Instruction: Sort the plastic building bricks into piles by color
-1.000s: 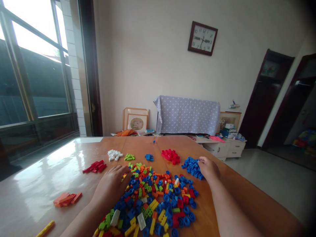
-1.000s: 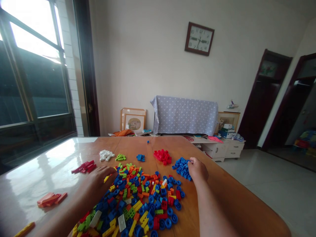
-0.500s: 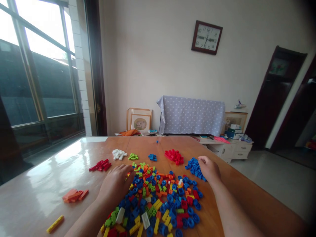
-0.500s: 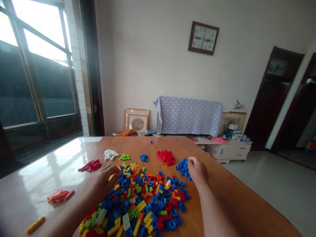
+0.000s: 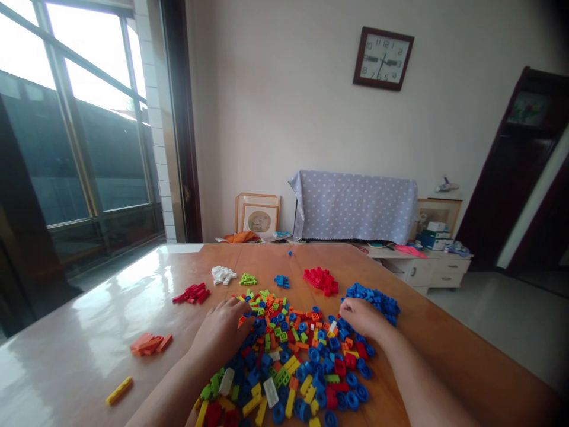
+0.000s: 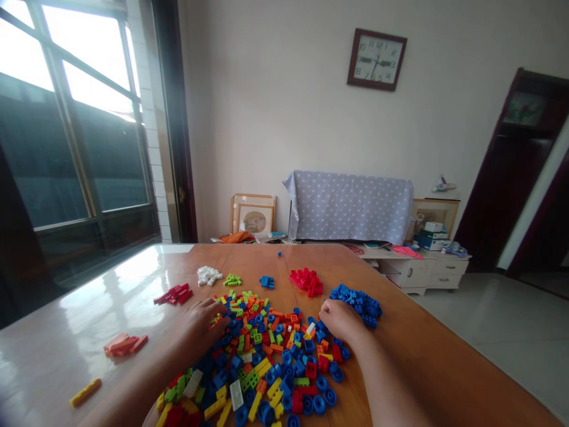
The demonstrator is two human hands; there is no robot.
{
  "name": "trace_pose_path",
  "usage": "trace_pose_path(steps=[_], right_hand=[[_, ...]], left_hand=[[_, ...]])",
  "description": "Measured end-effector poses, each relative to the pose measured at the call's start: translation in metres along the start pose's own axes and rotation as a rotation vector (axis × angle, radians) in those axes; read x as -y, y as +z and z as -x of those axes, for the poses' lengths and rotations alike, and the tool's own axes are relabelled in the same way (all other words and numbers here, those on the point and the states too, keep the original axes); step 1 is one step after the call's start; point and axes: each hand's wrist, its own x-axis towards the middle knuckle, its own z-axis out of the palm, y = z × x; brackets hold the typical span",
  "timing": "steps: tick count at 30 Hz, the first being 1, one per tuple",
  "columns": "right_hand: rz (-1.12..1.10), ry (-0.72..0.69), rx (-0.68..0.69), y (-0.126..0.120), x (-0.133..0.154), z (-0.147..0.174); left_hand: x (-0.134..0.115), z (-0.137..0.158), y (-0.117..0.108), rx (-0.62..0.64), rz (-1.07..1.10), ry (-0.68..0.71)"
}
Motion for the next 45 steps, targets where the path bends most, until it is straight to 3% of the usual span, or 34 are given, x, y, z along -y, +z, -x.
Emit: trace_pose_path(steps=[9,17,26,32,45], right_hand=[[-0.139,-0.166,0.036,0.013,0.036,0.003],[-0.152,0.062,-0.228,-0.001,-0.014,-0.017],[-0.126,0.027,-0.188,0.011,-0.019,-0.021],[-0.086,0.035,-0.184,0.004,-0.017,-0.019],[-0.052,-0.325,0.027,0.015,0.054,0.000]], left_hand=[[-0.003,0.001,-0.002,0.031,0.018,0.014],[0.000,0.000,0.001,0.000,0.007,0.038],[0.000,0.000,0.001,0.001,-0.018,0.039],[0.002,0.000,0.003,-0.012,-0.013,0.040],[-0.002,0.000,-0.002,0.000,-0.011,0.016]])
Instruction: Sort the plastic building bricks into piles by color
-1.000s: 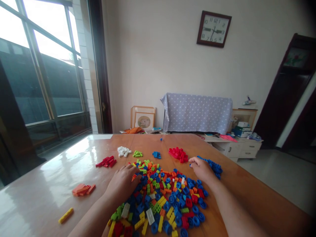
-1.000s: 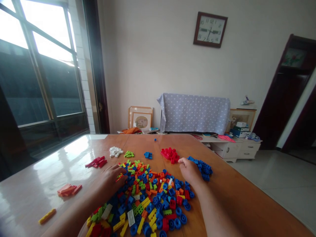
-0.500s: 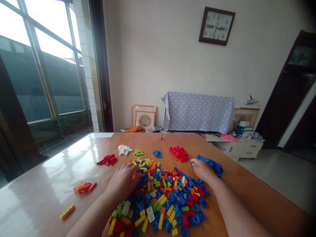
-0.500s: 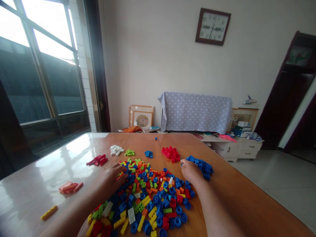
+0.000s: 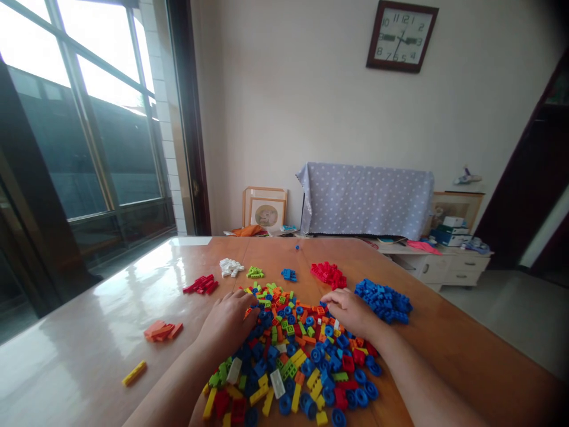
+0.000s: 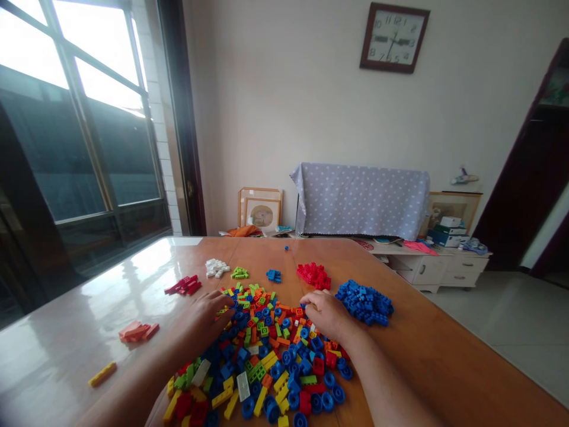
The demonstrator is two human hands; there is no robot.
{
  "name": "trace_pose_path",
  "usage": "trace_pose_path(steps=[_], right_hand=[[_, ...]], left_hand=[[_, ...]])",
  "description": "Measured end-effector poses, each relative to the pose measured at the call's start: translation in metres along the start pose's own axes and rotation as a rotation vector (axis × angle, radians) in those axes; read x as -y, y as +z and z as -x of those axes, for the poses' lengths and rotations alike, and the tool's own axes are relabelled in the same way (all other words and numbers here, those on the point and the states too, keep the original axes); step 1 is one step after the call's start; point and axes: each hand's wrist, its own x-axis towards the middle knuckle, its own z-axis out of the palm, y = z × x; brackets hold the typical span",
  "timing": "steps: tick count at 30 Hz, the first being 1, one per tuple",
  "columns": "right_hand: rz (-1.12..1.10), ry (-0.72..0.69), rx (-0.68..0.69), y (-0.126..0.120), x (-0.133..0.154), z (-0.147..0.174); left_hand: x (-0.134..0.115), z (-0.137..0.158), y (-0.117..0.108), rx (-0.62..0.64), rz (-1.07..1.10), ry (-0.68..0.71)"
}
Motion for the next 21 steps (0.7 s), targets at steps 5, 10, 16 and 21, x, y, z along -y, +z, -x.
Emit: trace_pose_path(steps=[5,10,16,21], right_hand=[[0.013,-0.020,0.039,-0.002,0.007,0.000],[0.031,-0.012,0.080,-0.004,0.013,0.003],[0.061,-0.029,0.059,-0.002,0.027,0.004],[0.020,-0.050,0.082,0.003,0.032,0.004]], left_hand=[[0.000,0.000,-0.001,0.032,-0.033,0.003],[-0.008,0.003,-0.008,0.104,-0.066,-0.015],[-0.014,0.004,-0.011,0.176,-0.065,-0.035],[-0.010,0.003,-0.005,0.177,-0.043,-0.003]])
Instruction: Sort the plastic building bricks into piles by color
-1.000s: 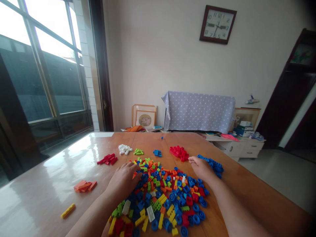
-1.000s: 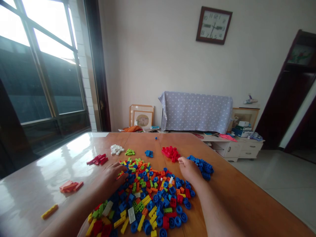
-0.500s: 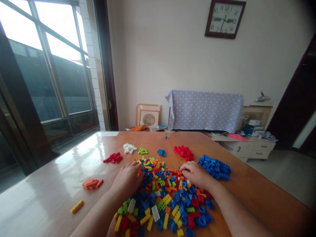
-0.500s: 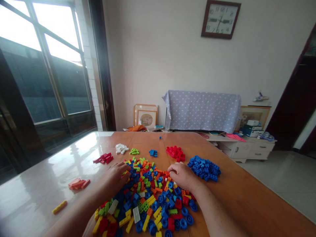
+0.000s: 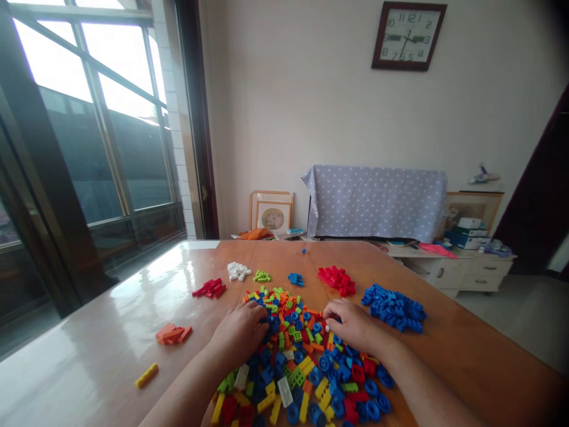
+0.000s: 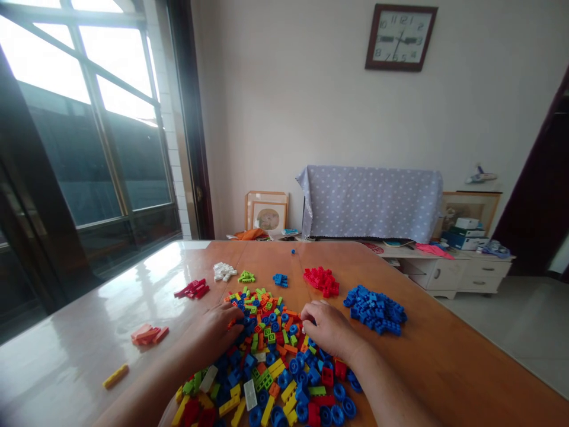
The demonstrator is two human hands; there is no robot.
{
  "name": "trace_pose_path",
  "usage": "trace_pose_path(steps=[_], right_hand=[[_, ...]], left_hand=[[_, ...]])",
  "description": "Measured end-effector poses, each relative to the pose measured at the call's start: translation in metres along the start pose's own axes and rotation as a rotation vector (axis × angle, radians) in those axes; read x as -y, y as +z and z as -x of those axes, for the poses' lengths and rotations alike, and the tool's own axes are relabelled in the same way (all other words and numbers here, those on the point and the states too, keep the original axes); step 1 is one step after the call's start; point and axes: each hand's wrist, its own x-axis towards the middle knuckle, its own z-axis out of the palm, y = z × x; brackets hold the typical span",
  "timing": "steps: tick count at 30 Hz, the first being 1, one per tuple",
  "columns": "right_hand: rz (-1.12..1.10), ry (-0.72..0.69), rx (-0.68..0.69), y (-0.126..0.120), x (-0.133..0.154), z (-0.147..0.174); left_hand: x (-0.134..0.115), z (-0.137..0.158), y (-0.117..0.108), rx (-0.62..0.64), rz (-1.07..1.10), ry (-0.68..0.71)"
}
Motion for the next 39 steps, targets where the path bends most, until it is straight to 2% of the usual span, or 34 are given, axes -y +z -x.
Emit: trace_pose_path(steps=[12,21,27,34,39], right_hand=[[0.000,-0.010,0.015,0.003,-0.009,-0.002],[-0.005,0.092,-0.021,-0.017,-0.015,0.005],[-0.115,0.079,0.137,-0.022,-0.020,0.014],[-0.131,0.057,0.184,-0.016,-0.003,0.016],[-0.019,0.045,0.144,-0.010,0.013,0.014]], left_hand=[[-0.001,-0.002,0.003,0.015,-0.014,0.035],[0.002,-0.004,0.008,0.005,-0.009,0.050],[0.004,-0.004,0.006,0.011,0.009,0.057],[0.003,-0.001,-0.002,-0.020,-0.025,0.048],[-0.002,0.001,-0.007,-0.007,-0.048,0.011]])
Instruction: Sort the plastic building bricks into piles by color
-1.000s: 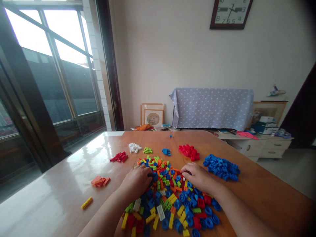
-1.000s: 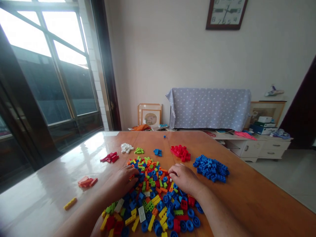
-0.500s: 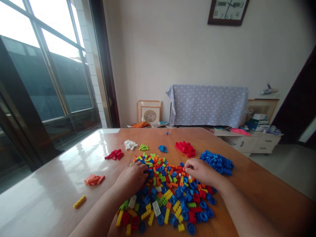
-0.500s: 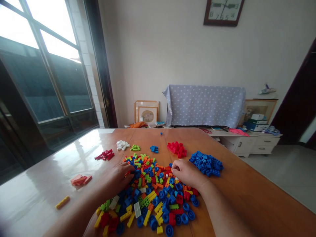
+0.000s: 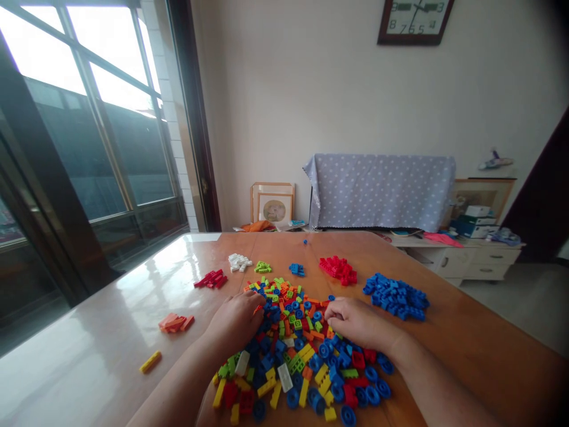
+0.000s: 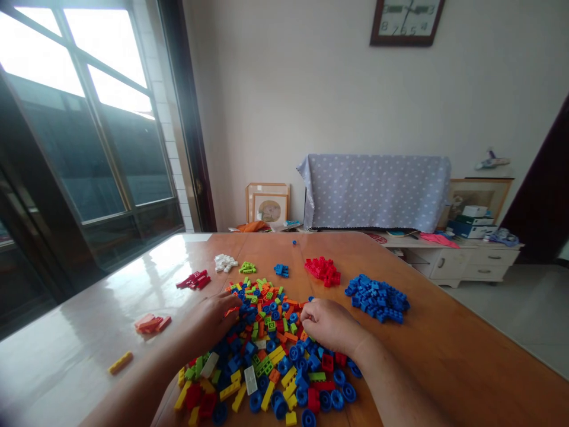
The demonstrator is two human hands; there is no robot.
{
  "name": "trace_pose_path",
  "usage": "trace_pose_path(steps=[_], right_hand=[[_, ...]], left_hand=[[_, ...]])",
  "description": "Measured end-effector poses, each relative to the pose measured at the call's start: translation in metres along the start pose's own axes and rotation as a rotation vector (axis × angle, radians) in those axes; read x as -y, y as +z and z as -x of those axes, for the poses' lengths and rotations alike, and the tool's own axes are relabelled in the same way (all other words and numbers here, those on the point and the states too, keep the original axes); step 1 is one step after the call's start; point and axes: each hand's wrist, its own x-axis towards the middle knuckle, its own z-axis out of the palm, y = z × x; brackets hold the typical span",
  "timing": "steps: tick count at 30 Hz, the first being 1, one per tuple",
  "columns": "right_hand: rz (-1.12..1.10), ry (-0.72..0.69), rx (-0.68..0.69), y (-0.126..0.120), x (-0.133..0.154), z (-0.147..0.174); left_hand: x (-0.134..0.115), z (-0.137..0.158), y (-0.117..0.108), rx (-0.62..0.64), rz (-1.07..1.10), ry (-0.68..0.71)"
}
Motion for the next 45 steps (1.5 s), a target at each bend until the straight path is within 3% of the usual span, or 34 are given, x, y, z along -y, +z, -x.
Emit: trace_pose_path(steps=[9,19,28,38,45], right_hand=[[0.083,0.032,-0.004,0.002,0.003,0.000],[0.072,0.079,0.013,0.006,-0.001,0.000],[0.002,0.032,0.000,0.008,0.003,-0.002],[-0.501,0.025,-0.046,0.004,0.001,-0.005],[-0.722,0.029,-0.016,0.009,0.027,-0.002]], left_hand=[[-0.023,0.006,-0.011,0.041,-0.037,0.012],[-0.025,0.007,-0.002,0.044,-0.024,0.037],[-0.029,0.006,0.000,0.036,0.028,0.061],[-0.041,0.007,0.002,-0.036,0.132,0.122],[-0.058,0.010,0.013,-0.103,0.268,0.218]])
